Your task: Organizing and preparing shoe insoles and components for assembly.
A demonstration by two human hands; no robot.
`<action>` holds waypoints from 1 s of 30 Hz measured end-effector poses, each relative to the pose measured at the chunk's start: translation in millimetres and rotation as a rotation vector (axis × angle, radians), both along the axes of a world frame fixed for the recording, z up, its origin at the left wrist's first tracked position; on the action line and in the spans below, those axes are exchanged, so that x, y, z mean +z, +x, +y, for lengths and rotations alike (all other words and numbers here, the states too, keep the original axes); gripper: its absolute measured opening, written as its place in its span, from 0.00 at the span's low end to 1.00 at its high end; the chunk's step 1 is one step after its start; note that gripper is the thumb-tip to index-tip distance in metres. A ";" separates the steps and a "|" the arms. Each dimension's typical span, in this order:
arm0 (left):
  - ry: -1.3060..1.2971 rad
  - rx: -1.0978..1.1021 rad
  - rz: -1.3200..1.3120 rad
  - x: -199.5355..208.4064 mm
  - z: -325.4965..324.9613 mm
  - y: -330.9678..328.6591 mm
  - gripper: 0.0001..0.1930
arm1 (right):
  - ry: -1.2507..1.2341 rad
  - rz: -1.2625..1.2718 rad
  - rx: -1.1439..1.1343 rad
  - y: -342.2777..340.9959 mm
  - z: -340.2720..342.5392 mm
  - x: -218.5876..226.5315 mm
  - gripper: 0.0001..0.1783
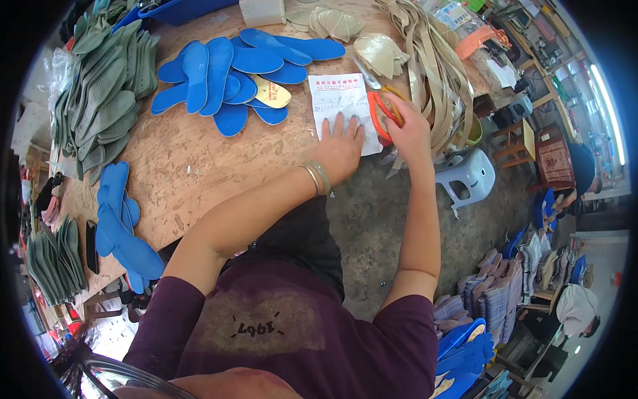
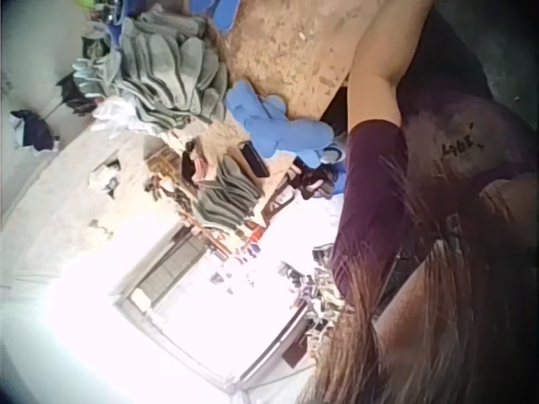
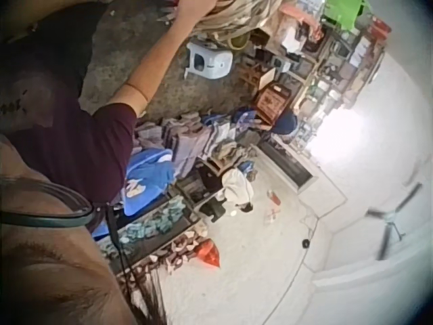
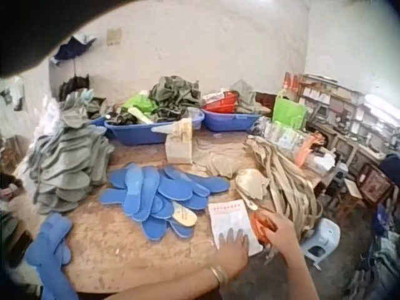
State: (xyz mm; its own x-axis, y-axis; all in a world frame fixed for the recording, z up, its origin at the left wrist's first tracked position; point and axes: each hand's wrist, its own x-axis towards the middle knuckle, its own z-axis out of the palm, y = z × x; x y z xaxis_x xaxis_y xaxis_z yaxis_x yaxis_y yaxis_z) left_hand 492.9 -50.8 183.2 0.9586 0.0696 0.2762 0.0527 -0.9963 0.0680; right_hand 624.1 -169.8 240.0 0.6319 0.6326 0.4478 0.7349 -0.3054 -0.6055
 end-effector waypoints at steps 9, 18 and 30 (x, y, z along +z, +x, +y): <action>-0.178 0.001 0.006 -3.0 2.6 -5.0 0.41 | -0.025 0.041 0.254 61.2 37.6 -17.3 0.29; -0.285 -0.208 -0.117 -5.3 10.5 -26.0 0.26 | -0.169 -0.060 0.328 77.3 36.9 -52.5 0.26; -0.295 -0.230 -0.190 -1.7 11.3 -68.7 0.22 | -0.244 -0.228 0.315 66.4 21.6 -45.6 0.24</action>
State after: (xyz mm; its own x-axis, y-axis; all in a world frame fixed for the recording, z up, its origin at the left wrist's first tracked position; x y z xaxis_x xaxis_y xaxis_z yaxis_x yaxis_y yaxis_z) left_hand 424.2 -39.5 181.4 0.8922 -0.0379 0.4501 -0.2099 -0.9170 0.3390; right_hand 690.5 -148.2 194.4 0.2942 0.8824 0.3671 0.9209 -0.1590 -0.3558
